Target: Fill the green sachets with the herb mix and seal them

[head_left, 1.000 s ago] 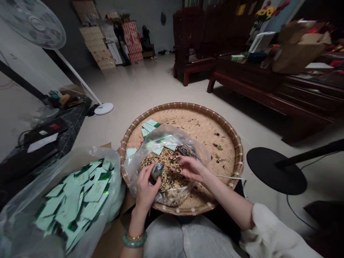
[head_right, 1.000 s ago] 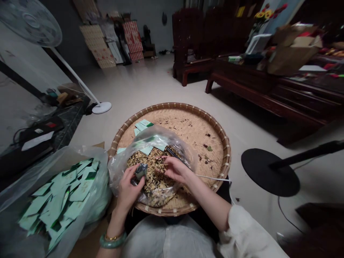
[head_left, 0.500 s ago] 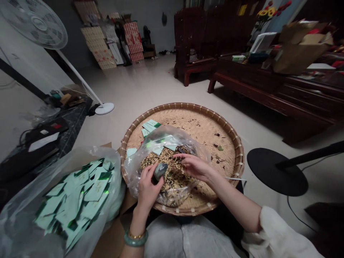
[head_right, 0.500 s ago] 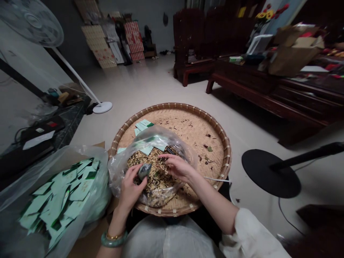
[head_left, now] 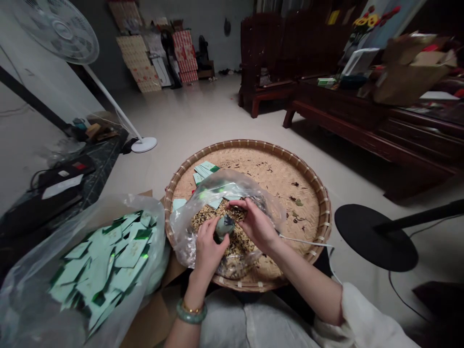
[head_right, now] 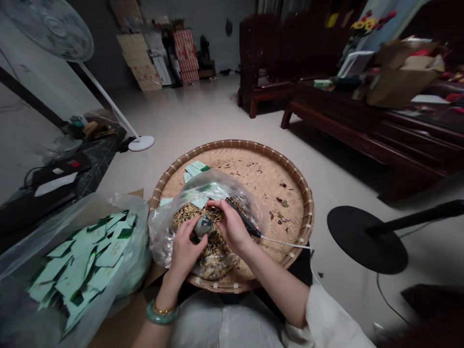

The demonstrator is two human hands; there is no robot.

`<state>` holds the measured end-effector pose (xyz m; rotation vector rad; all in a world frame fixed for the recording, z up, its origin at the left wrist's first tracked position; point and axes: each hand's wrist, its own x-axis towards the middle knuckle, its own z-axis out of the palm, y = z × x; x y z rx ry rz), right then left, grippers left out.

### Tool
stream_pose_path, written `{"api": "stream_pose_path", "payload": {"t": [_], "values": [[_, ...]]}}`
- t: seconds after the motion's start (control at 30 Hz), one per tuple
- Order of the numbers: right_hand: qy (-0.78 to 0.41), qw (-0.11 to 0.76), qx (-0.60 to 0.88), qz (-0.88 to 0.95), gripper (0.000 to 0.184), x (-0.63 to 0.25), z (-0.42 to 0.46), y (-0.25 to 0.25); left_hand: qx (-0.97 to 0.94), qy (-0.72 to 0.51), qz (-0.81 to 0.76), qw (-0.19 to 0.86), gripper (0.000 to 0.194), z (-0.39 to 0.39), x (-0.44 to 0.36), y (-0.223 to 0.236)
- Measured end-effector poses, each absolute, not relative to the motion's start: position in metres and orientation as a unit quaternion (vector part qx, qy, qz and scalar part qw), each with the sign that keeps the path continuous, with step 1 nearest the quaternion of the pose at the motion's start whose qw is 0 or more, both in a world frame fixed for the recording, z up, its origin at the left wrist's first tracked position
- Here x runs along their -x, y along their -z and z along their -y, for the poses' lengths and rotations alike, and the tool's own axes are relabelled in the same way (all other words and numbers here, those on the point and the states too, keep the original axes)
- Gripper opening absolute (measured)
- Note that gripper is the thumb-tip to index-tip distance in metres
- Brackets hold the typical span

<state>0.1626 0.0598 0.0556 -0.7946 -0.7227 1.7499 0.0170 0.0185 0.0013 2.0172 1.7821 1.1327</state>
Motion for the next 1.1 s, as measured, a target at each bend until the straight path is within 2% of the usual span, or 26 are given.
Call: {"api": "stream_pose_path", "payload": {"t": [0.2,0.37,0.47,0.53,0.6,0.67,0.77,0.83,0.93,1.1], "values": [[-0.658,0.524,0.363,0.402,0.045,-0.155,-0.056,-0.043,-0.675,-0.386,-0.619,0.113,0.049,-0.019,-0.017,0.002],[-0.681,0.526,0.324,0.394,0.050,-0.154,-0.055,-0.051,-0.671,-0.389,-0.620,0.121,0.051,-0.018,-0.016,0.005],[-0.676,0.531,0.331,0.389,0.046,-0.163,-0.059,-0.053,-0.663,-0.399,-0.620,0.133,0.049,-0.018,-0.013,0.003],[-0.639,0.519,0.380,0.423,0.038,-0.173,-0.064,-0.048,-0.649,-0.415,-0.622,0.143,0.045,-0.018,-0.008,0.002],[-0.568,0.474,0.435,0.513,0.027,-0.184,-0.067,-0.038,-0.630,-0.435,-0.625,0.154,0.041,-0.017,-0.002,0.000],[-0.484,0.387,0.460,0.636,0.020,-0.193,-0.066,-0.025,-0.617,-0.447,-0.627,0.163,0.040,-0.017,0.005,-0.002],[-0.397,0.231,0.441,0.771,0.020,-0.197,-0.056,-0.009,-0.620,-0.442,-0.626,0.170,0.042,-0.017,0.012,-0.004],[-0.372,0.168,0.417,0.812,0.021,-0.193,-0.046,-0.003,-0.623,-0.436,-0.628,0.168,0.044,-0.017,0.016,-0.004],[-0.349,0.135,0.384,0.844,0.019,-0.180,-0.036,-0.002,-0.616,-0.432,-0.637,0.166,0.045,-0.016,0.021,-0.003],[-0.285,0.136,0.397,0.862,0.038,-0.162,-0.043,-0.007,-0.603,-0.431,-0.654,0.149,0.046,-0.015,0.029,-0.002]]}}
